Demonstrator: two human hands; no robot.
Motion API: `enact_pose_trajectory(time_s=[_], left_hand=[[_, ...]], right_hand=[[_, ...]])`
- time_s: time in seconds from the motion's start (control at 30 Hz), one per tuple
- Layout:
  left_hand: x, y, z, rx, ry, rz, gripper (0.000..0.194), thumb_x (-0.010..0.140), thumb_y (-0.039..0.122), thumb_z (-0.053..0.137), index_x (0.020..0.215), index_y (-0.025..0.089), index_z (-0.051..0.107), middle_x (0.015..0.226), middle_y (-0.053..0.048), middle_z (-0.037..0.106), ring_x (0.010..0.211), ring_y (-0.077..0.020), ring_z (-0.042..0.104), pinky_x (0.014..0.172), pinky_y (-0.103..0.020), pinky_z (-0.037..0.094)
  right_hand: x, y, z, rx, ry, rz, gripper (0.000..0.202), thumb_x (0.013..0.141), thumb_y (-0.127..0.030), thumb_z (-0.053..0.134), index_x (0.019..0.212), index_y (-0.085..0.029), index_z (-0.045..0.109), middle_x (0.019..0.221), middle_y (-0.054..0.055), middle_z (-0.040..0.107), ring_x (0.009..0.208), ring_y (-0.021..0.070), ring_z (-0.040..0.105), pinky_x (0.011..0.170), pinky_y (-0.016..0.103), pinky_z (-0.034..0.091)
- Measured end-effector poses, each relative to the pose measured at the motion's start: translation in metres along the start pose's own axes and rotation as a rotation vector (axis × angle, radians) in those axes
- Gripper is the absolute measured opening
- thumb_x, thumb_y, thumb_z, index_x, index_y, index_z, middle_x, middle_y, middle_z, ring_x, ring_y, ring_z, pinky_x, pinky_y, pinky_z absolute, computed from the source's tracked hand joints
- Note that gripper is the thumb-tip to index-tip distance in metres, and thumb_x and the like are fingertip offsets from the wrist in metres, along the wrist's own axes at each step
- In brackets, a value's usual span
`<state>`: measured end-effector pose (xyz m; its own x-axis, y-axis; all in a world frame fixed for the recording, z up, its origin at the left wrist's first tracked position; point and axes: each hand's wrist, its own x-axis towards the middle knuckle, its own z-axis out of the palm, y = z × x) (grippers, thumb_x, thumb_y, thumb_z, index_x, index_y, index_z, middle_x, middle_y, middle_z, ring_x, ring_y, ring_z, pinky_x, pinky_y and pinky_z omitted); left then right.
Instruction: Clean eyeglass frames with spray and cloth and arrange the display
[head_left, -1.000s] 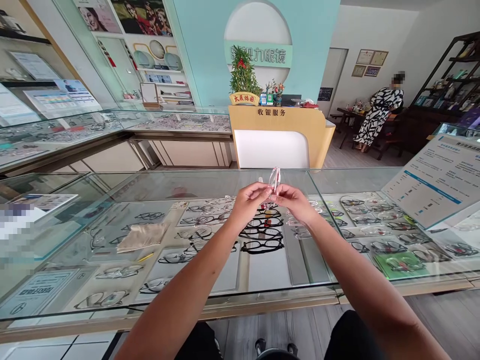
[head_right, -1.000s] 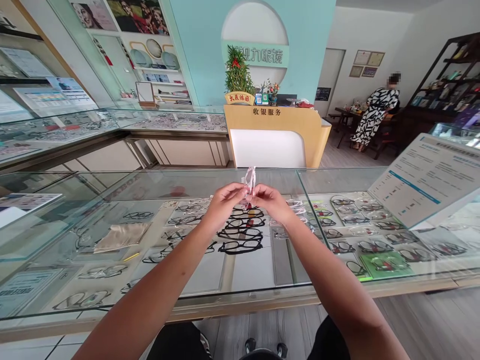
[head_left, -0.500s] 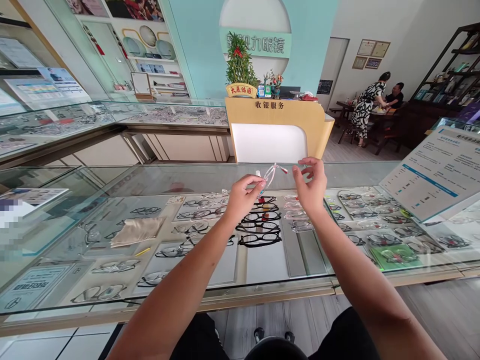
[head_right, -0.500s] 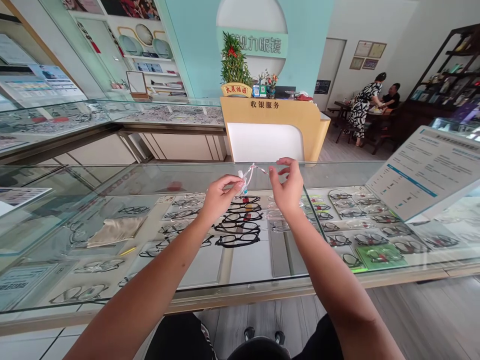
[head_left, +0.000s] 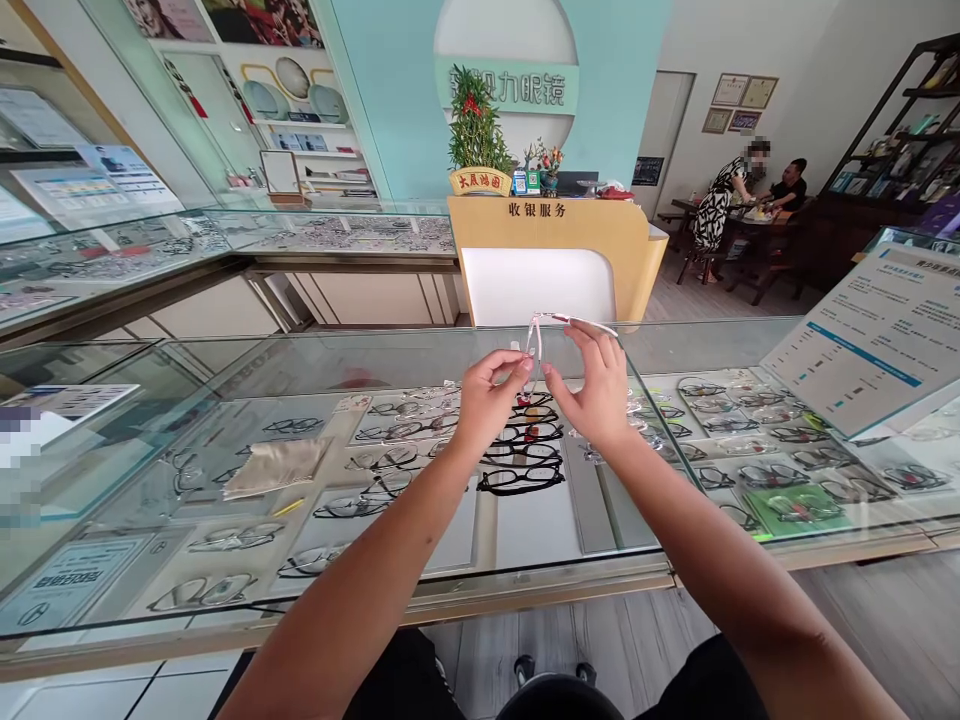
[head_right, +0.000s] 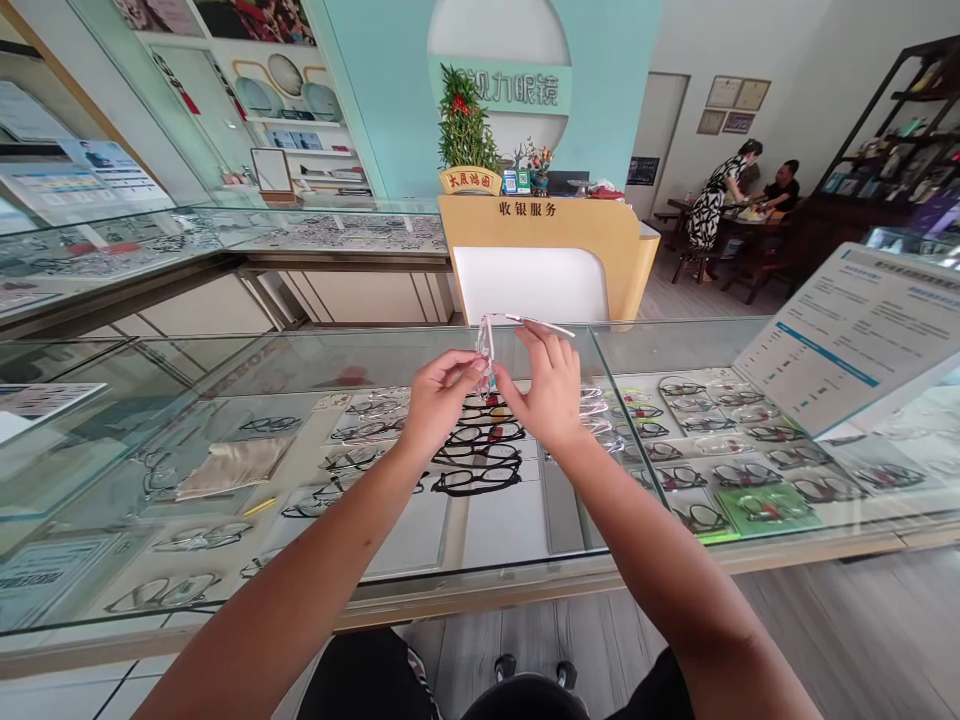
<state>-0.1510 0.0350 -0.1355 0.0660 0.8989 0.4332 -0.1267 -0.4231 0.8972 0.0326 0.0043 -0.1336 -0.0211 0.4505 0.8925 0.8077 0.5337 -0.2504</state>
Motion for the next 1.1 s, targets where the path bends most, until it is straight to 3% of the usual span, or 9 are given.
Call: enact_pose_trajectory(time_s=[0.13,0.37,0.53,0.7,0.9,1.1], left_hand=[[-0.0014,0.0005,0.001,0.042,-0.047,0.04,0.057,0.084,0.077,0.091,0.1,0.023,0.085,0.108,-0.009,0.086,0.102,-0.0255,0.08,0.095,-0.042,0.069],[0.0011,-0.0022,0.0005,0.064,-0.074,0.048,0.056,0.085,0.077,0.09,0.1,0.023,0.084,0.111,-0.009,0.087,0.105,-0.0267,0.081,0.097,-0.042,0.066],[0.0012,-0.0024,0.0004,0.095,-0.066,0.062,0.049,0.087,0.072,0.09,0.099,0.024,0.085,0.113,-0.01,0.087,0.108,-0.028,0.081,0.099,-0.042,0.065],[0.0007,-0.0025,0.0019,0.108,-0.025,0.074,0.044,0.088,0.066,0.091,0.099,0.025,0.085,0.113,-0.01,0.088,0.105,-0.0281,0.081,0.1,-0.044,0.064],[0.0011,-0.0045,0.0024,0.056,0.014,0.077,0.045,0.085,0.067,0.094,0.098,0.025,0.085,0.111,-0.01,0.087,0.106,-0.0274,0.081,0.099,-0.044,0.066],[0.0065,-0.0046,-0.0062,-0.061,0.101,0.023,0.054,0.08,0.073,0.096,0.101,0.025,0.082,0.11,-0.007,0.086,0.097,-0.0219,0.079,0.093,-0.041,0.068]], right_hand=[[-0.001,0.0029,0.0037,0.004,-0.039,0.003,0.069,0.112,-0.044,0.065,0.175,-0.024,0.046,0.174,0.021,0.059,0.156,0.0432,0.059,0.123,0.064,0.053],[-0.0045,0.0026,0.0069,-0.033,-0.104,0.037,0.076,0.112,-0.039,0.061,0.183,-0.023,0.036,0.187,0.021,0.043,0.16,0.0465,0.055,0.121,0.069,0.057],[-0.0056,0.0025,0.0086,-0.042,-0.098,0.047,0.079,0.11,-0.034,0.059,0.184,-0.024,0.032,0.185,0.021,0.043,0.159,0.0461,0.056,0.121,0.069,0.057],[-0.0063,0.0031,0.0086,-0.059,-0.108,0.045,0.089,0.1,-0.017,0.056,0.185,-0.026,0.03,0.184,0.019,0.045,0.154,0.0448,0.056,0.122,0.069,0.053],[-0.0062,0.0027,0.0076,-0.14,-0.088,0.063,0.082,0.089,-0.013,0.06,0.17,-0.024,0.051,0.177,0.017,0.054,0.155,0.0429,0.049,0.127,0.067,0.045],[-0.0052,0.0071,0.0089,-0.074,-0.21,0.108,0.068,0.085,-0.009,0.061,0.153,-0.018,0.066,0.162,0.019,0.065,0.138,0.0409,0.062,0.116,0.062,0.053]])
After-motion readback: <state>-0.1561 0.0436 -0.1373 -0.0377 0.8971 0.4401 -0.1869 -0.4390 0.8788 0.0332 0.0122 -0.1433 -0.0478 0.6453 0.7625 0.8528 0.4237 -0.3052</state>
